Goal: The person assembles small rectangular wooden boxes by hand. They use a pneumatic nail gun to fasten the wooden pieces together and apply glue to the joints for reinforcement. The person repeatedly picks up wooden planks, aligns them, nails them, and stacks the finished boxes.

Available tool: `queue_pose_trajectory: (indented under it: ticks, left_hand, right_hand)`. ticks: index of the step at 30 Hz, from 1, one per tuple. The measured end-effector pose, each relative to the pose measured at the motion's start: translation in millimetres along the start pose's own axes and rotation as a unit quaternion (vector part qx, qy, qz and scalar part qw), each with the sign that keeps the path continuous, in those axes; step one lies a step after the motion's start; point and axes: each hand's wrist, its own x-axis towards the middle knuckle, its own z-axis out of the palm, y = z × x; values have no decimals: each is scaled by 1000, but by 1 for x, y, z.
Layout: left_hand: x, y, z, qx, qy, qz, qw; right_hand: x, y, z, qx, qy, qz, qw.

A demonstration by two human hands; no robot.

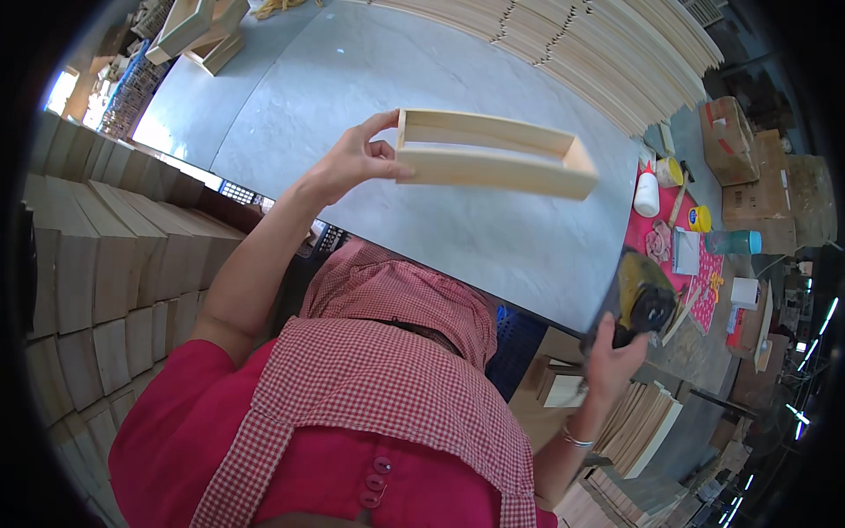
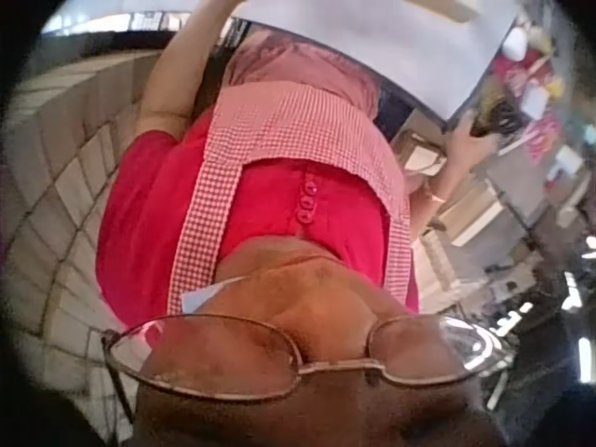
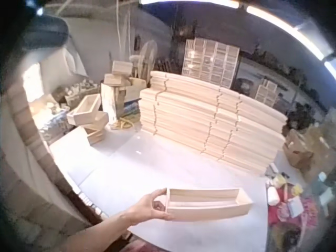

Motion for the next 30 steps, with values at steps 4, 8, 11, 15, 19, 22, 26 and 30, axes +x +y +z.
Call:
queue_pose_trajectory:
  ticks: [4,8,11,15,19,22,26,30]
  left_hand:
    - [-5,-15,-27,138,-49,-49,988]
    - [-3,-26,-40,151,-13,-26,988]
    - [-11,-13,-40,104,-9,-74,992]
    - [-11,-14,-38,47,29,-123,991]
    - [-5,-12,-33,34,33,-147,988]
    - [1,2,-26,58,19,-165,984]
    - [-2,7,-16,35,-4,-120,992]
    - [-14,-15,-18,-228,85,10,970]
  right_hand:
    - [28,77,-9,-240,-1,-22,970]
    - [48,120,3,-408,15,56,911]
    - [65,145,8,-427,17,78,901]
    - [80,160,15,-485,59,8,873]
    - [105,137,25,-265,90,-104,955]
    - [103,63,86,122,-11,-59,991]
    - [97,-2,147,244,-171,8,955]
    - [80,-33,157,456,-99,-41,884]
